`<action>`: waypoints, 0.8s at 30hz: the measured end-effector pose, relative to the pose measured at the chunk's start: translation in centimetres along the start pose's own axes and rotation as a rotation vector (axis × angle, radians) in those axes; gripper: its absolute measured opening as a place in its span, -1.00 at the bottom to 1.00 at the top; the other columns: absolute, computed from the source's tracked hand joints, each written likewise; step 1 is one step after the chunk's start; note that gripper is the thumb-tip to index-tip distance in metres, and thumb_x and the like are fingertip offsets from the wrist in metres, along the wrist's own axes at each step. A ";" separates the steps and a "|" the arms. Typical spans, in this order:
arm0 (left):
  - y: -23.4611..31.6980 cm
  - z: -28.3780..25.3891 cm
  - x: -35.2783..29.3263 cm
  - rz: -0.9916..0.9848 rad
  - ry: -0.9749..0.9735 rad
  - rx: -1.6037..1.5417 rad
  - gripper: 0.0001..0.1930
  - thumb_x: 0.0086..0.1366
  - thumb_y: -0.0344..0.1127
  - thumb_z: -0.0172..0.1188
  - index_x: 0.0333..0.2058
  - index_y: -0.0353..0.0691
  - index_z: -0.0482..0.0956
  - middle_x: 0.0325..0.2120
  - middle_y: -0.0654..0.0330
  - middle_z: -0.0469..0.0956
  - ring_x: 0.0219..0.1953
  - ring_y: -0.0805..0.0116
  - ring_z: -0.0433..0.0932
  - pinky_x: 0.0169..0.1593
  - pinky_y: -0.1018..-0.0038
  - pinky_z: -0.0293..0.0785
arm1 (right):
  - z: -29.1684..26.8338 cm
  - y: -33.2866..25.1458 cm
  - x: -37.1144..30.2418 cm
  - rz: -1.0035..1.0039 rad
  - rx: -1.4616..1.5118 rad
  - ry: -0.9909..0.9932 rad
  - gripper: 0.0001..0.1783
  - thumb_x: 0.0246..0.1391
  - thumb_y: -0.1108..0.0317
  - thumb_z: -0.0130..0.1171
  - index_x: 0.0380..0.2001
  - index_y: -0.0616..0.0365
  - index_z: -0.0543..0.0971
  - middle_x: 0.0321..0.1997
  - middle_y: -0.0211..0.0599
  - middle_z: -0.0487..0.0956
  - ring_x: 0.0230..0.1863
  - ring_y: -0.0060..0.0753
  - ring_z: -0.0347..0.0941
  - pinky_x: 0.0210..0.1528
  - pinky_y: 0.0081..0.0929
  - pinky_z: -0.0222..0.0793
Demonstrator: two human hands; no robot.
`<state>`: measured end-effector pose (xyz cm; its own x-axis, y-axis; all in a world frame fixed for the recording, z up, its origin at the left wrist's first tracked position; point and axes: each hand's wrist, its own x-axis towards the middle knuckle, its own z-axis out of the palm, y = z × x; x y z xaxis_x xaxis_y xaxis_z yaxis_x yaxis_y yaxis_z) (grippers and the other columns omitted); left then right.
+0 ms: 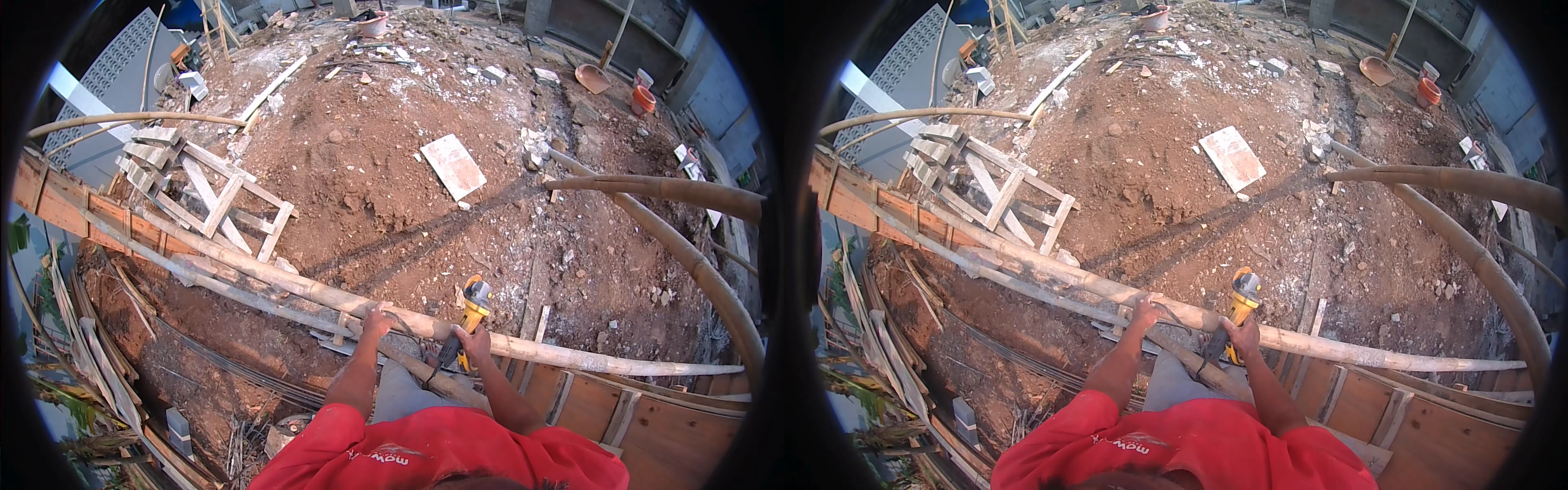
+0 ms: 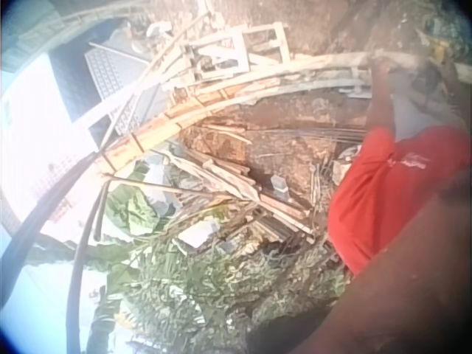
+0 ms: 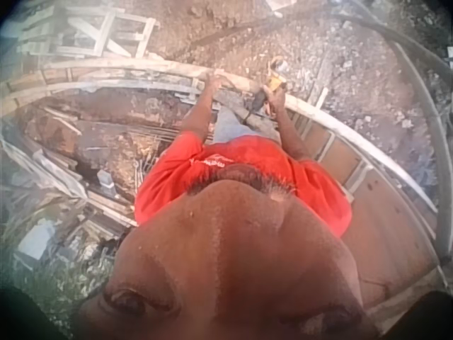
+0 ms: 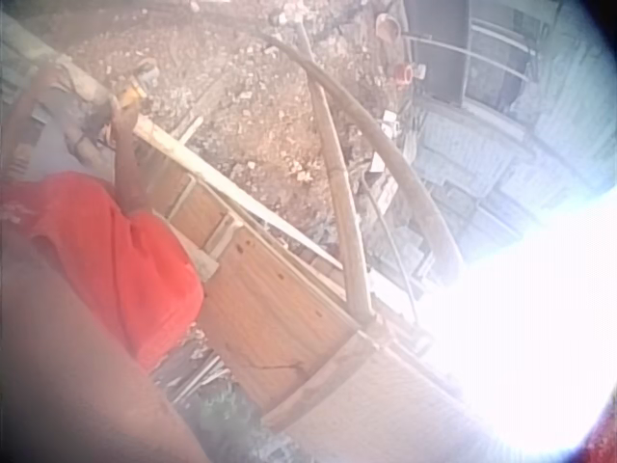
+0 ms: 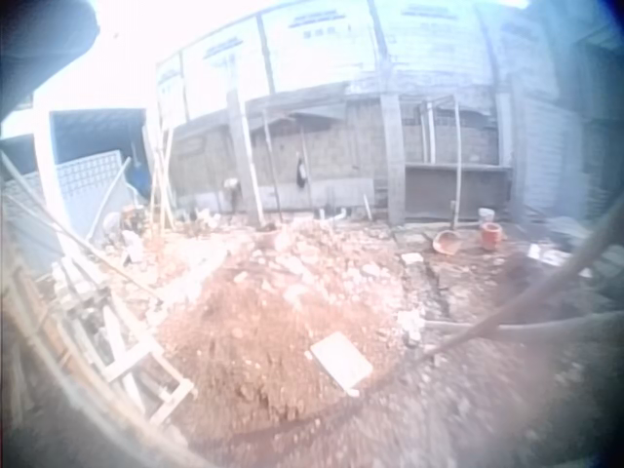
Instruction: The person measures lengths of rebar on the ground using a tape measure, then uses an angle grinder to cut the rebar to size. The person moves around the construction site to access different sections of rebar.
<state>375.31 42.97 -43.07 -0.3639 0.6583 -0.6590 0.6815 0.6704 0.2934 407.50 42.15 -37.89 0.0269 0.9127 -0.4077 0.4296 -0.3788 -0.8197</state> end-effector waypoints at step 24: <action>-0.5 -0.5 -0.1 -0.006 -0.033 -0.042 -0.09 0.13 0.06 0.42 0.41 0.05 0.23 0.39 -0.03 0.25 0.48 0.01 0.11 0.45 0.11 0.15 | 0.2 -0.5 -0.2 -0.010 0.004 0.010 -0.41 -0.04 -0.10 0.46 -0.22 0.25 0.65 -0.32 -0.06 0.71 -0.27 -0.12 0.68 -0.19 -0.21 0.53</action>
<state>374.72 42.69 -42.81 -0.3460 0.6433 -0.6830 0.6520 0.6883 0.3181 407.08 42.09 -37.51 0.0313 0.9181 -0.3952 0.4260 -0.3699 -0.8256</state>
